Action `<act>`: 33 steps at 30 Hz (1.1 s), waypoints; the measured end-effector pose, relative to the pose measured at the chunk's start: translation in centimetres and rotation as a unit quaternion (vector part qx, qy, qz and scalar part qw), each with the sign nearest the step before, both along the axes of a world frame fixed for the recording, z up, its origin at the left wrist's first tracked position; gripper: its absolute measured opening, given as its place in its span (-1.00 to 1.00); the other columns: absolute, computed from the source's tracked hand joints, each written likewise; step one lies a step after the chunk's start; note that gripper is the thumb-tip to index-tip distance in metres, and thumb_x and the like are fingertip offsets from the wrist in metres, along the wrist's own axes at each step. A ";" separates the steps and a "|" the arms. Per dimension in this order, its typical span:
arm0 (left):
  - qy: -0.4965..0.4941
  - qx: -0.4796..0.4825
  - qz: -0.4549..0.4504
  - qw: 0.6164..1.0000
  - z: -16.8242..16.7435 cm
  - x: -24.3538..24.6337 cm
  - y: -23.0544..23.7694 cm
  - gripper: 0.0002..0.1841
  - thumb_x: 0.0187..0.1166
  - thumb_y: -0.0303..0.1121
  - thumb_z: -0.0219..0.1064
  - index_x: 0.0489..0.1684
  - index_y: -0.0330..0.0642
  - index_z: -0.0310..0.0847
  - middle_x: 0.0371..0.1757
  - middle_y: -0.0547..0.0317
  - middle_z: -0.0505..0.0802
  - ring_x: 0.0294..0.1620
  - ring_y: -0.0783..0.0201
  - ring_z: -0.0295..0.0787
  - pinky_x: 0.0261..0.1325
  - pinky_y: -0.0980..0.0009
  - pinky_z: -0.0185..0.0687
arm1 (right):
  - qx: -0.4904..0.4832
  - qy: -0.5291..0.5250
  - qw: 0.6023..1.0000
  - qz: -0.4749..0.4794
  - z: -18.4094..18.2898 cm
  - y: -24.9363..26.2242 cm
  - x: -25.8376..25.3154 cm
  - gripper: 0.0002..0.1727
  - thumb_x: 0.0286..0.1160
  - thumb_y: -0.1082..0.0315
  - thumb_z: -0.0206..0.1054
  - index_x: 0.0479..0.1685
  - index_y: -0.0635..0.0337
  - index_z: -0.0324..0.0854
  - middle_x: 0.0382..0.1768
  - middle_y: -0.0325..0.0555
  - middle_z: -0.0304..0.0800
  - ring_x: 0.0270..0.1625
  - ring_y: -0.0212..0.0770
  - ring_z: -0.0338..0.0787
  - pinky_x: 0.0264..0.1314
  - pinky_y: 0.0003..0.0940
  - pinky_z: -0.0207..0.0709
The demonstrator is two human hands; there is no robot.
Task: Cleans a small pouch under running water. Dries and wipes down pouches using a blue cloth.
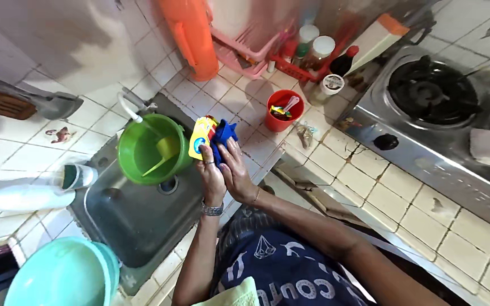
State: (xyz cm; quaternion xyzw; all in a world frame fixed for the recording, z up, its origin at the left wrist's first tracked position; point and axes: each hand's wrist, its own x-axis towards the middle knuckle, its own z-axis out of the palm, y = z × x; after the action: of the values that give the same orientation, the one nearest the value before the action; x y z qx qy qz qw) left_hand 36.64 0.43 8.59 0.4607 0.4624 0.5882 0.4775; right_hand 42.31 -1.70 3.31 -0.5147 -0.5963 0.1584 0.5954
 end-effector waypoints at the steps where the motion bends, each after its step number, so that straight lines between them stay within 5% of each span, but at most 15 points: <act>1: -0.006 0.010 -0.004 1.000 -0.4 0.1 -0.2 -0.56 0.90 -0.06 -0.15 0.30 -0.16 0.52 0.06 0.34 0.83 0.19 0.49 0.75 0.36 0.37 0.68 | 0.005 -0.009 1.000 -0.006 0.1 0.6 0.5 -0.45 0.81 0.23 -0.06 0.54 0.46 0.49 0.63 0.42 0.42 0.76 0.30 0.31 0.81 0.27 0.08; 5: -0.049 0.049 -0.016 0.997 -0.6 0.6 -0.6 -0.57 0.84 0.02 -0.03 0.32 -0.07 0.54 0.14 0.35 0.82 0.26 0.41 0.73 0.41 0.27 0.66 | 0.011 0.021 1.000 -0.017 2.3 4.2 2.7 -0.39 0.79 0.23 -0.07 0.71 0.45 0.26 0.64 0.37 0.39 0.69 0.14 0.44 0.72 0.00 0.31; 8: -0.069 0.055 -0.018 0.996 0.6 0.6 0.2 -0.62 0.85 0.00 -0.04 0.24 0.00 0.58 0.10 0.41 0.85 0.22 0.43 0.77 0.39 0.27 0.69 | 0.021 0.000 1.000 -0.022 0.2 2.9 2.3 -0.25 0.85 -0.08 -0.06 0.70 0.44 0.28 0.67 0.42 0.31 0.71 0.16 0.40 0.72 -0.02 0.35; 10: -0.074 0.046 -0.015 0.996 1.1 0.0 0.6 -0.62 0.85 0.00 -0.03 0.25 -0.02 0.55 0.09 0.41 0.85 0.23 0.42 0.77 0.43 0.23 0.67 | -0.013 -0.017 1.000 0.005 -3.1 0.7 2.3 -0.36 0.78 0.19 0.13 0.67 0.51 0.29 0.63 0.50 0.34 0.65 0.26 0.49 0.62 0.05 0.45; 13: -0.124 0.024 -0.039 0.991 1.8 -1.2 1.2 -0.58 0.87 -0.01 -0.08 0.40 -0.08 0.45 0.24 0.24 0.80 0.36 0.29 0.72 0.53 0.13 0.60 | -0.106 0.001 0.994 0.038 -6.2 -0.9 4.5 -0.59 0.64 0.53 0.21 0.42 0.48 0.58 0.23 0.29 0.80 0.17 0.09 0.87 0.27 -0.02 0.72; 17: -0.147 -0.028 -0.062 0.987 2.2 -3.0 1.9 -0.62 0.89 -0.10 -0.10 0.37 -0.09 0.48 0.25 0.18 0.81 0.35 0.25 0.73 0.50 0.10 0.62 | -0.260 -0.094 0.957 0.085 -3.3 -0.1 9.0 -0.65 0.77 0.33 0.18 0.37 0.22 0.70 0.22 0.17 0.81 0.24 0.12 0.82 0.36 0.13 0.62; 20: -0.122 -0.033 -0.063 0.990 2.0 -3.6 2.0 -0.66 0.87 -0.15 -0.04 0.35 -0.08 0.50 0.22 0.20 0.82 0.31 0.26 0.76 0.44 0.12 0.67 | -0.324 -0.152 0.931 0.074 -1.2 0.4 11.2 -0.68 0.80 0.20 0.17 0.12 0.24 0.74 -0.13 0.22 0.84 -0.04 0.23 0.85 0.09 0.29 0.64; 23: -0.094 -0.019 -0.048 0.994 1.9 -3.8 2.0 -0.72 0.85 -0.23 0.01 0.25 -0.11 0.56 0.13 0.23 0.85 0.24 0.29 0.79 0.41 0.15 0.70 | -0.313 -0.010 0.949 0.036 0.8 0.9 12.0 -0.59 0.86 0.16 0.08 0.01 0.42 0.62 -0.35 0.19 0.74 -0.32 0.06 0.78 -0.17 0.08 0.66; 27: -0.073 0.028 -0.057 0.995 1.9 -3.9 1.8 -0.80 0.79 -0.24 0.15 0.13 0.00 0.67 0.07 0.36 0.88 0.18 0.38 0.81 0.38 0.24 0.71 | -0.291 0.094 0.939 0.155 5.0 1.1 13.0 -0.66 0.83 0.15 0.10 -0.20 0.22 0.58 -0.50 -0.16 0.66 -0.51 -0.38 0.66 -0.44 -0.43 0.58; 29: -0.034 0.061 -0.060 0.996 1.8 -4.5 1.5 -0.85 0.77 -0.22 0.18 0.03 0.16 0.70 0.01 0.53 0.87 0.12 0.50 0.79 0.32 0.35 0.72 | -0.196 0.156 0.934 0.255 7.3 0.6 14.1 -0.71 0.70 0.08 0.24 0.01 0.10 0.66 -0.26 -0.34 0.79 -0.28 -0.51 0.74 -0.25 -0.57 0.66; 31: 0.003 0.089 -0.064 0.994 1.8 -4.9 1.7 -0.87 0.74 -0.10 0.24 -0.05 0.34 0.73 -0.05 0.69 0.85 0.05 0.62 0.77 0.24 0.47 0.71 | -0.125 0.243 0.922 0.273 7.3 0.5 14.7 -0.36 0.56 -0.24 0.32 0.45 -0.02 0.58 0.13 -0.40 0.79 0.04 -0.51 0.76 0.05 -0.54 0.69; 33: -0.001 0.091 -0.075 0.993 1.7 -5.3 2.2 -0.87 0.73 -0.09 0.26 -0.02 0.31 0.74 -0.06 0.66 0.87 0.01 0.58 0.80 0.18 0.44 0.76 | -0.136 0.338 0.903 0.229 5.6 0.6 13.5 -0.56 0.66 -0.06 0.26 0.42 -0.15 0.57 0.10 -0.45 0.79 -0.01 -0.55 0.77 -0.05 -0.59 0.70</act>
State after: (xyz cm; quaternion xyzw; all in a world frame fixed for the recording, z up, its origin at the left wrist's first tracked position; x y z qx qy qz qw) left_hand 31.31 2.62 10.34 0.5347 0.3711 0.5908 0.4768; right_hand 55.78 -1.12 8.88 -0.3552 -0.4339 0.5341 0.6327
